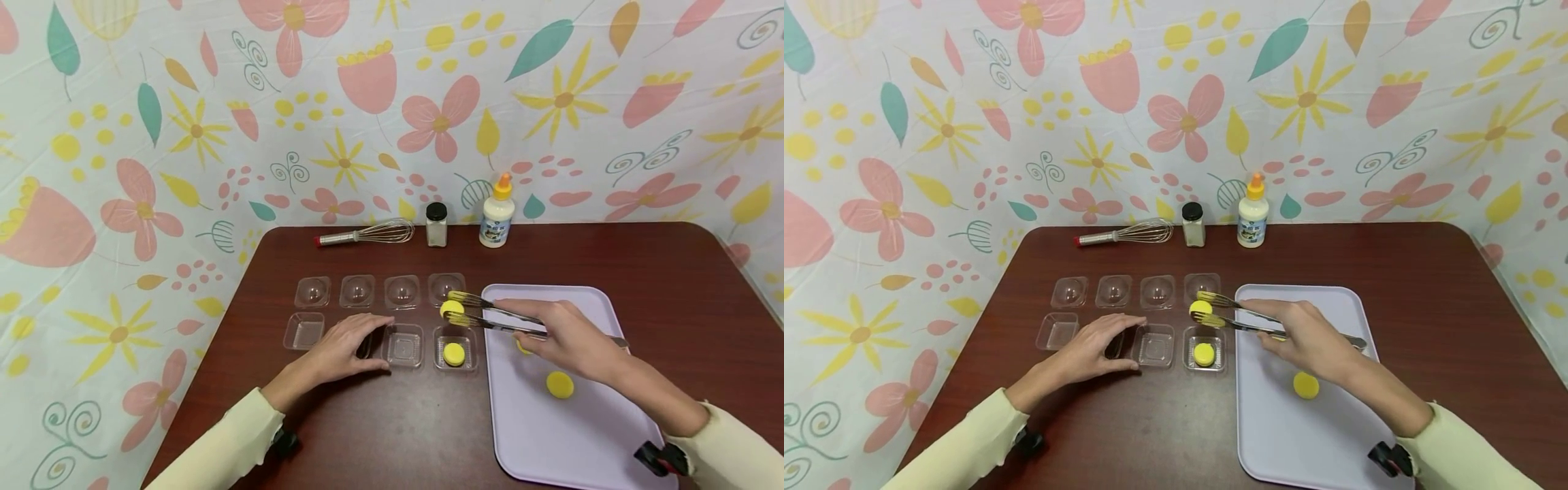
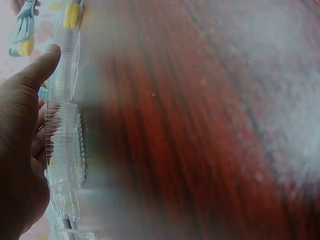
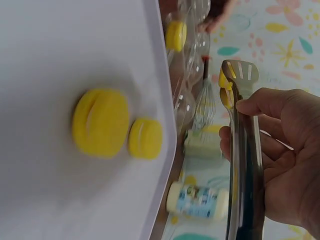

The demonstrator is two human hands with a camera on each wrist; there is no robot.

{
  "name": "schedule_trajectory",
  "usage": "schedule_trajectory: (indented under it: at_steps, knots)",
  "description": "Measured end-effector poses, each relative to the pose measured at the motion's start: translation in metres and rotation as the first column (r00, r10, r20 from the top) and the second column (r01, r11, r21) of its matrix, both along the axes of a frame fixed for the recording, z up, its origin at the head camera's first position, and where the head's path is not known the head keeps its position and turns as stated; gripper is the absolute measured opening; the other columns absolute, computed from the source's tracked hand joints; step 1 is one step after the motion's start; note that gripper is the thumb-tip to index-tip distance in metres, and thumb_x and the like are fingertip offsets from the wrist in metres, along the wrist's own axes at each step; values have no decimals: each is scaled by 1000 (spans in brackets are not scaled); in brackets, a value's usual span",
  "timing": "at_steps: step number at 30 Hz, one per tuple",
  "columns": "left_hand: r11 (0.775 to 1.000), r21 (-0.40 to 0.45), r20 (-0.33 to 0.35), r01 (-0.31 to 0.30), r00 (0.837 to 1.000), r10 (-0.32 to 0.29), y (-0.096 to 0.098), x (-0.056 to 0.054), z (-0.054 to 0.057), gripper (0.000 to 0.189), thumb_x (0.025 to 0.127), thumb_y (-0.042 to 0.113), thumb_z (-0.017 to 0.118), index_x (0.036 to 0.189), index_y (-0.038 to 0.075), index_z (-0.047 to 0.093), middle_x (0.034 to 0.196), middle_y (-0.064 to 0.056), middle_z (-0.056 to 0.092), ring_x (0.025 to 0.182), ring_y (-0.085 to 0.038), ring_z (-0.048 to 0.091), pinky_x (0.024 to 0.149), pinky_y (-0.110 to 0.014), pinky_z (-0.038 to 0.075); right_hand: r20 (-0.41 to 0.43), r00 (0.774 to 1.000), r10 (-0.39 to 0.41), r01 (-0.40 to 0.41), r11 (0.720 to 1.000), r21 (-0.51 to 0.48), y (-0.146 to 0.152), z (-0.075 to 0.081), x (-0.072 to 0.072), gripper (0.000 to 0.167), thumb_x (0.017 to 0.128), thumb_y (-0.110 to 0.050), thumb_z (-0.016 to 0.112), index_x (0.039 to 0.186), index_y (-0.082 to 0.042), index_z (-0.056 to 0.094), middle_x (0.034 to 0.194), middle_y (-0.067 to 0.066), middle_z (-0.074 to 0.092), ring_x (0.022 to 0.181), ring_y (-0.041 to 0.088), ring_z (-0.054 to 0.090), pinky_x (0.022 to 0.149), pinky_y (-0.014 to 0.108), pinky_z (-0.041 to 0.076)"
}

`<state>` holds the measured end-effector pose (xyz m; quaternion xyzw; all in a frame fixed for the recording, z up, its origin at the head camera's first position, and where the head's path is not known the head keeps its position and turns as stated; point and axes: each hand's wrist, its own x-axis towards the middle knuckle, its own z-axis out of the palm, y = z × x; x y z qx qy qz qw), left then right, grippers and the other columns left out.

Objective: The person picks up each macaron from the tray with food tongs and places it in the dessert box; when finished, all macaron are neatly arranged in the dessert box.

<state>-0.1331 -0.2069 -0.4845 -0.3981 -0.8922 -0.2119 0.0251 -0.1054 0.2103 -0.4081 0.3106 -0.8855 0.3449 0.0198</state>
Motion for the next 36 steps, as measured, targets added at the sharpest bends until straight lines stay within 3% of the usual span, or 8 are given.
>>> schedule_trajectory:
  at_steps: [4,9,11,16,18,21,28,36]
  knots:
    - [1000,-7,7,-5,1000,5,1,0,1,84,84,49,90,152,11,57,141,-3,65,136,-24,58,117,-47,43,42,999,33,-33,999,5,-18,-1,-2,61,84,11,80,141,-5,68,133,15,72,63,2,48,53,23,46]
    - [1000,-5,-6,0,1000,0,2,-1,1,84,84,48,90,152,11,57,140,-2,66,135,-24,58,116,-48,44,33,996,86,-87,996,16,-38,-6,-3,56,87,10,79,140,-3,69,136,14,71,90,11,65,65,26,52]
    - [1000,-5,-9,1,1000,-1,2,-1,1,84,84,48,90,152,12,57,140,-2,66,135,-24,58,116,-48,45,29,994,105,-106,994,22,-45,-8,-3,55,88,9,78,140,-3,68,135,13,71,86,9,63,65,26,51]
    - [1000,-23,-5,-9,1000,9,1,0,1,85,85,50,89,154,13,55,141,-3,65,137,-25,57,117,-48,43,57,988,147,-148,989,27,-58,-12,-3,53,90,10,73,142,-1,66,136,15,70,57,-3,39,55,21,46]
    - [1000,-28,-3,-12,1000,12,1,1,1,85,85,50,89,154,14,54,142,-3,65,137,-24,57,118,-48,42,59,986,156,-158,987,36,-63,-13,-3,53,91,10,72,142,0,65,137,17,69,54,-6,36,53,21,45]
    - [1000,-26,-4,-12,1000,12,1,0,1,85,85,49,89,154,15,54,141,-3,65,137,-25,57,118,-48,42,51,985,162,-165,985,54,-69,-15,-4,53,90,9,72,142,1,65,137,18,69,52,-7,34,53,21,44]
    - [1000,-19,-6,-7,1000,7,1,0,0,84,85,48,89,153,13,55,141,-4,65,137,-25,57,118,-49,42,25,986,163,-164,983,87,-79,-19,-3,52,87,10,76,139,3,68,135,17,70,73,5,57,64,23,50]
    - [1000,-14,6,-12,1000,12,1,1,1,84,85,48,89,153,12,56,140,-3,66,136,-24,57,118,-47,43,50,984,172,-176,980,89,-84,-21,-1,51,89,9,75,139,3,67,136,20,69,53,-5,38,57,21,47]
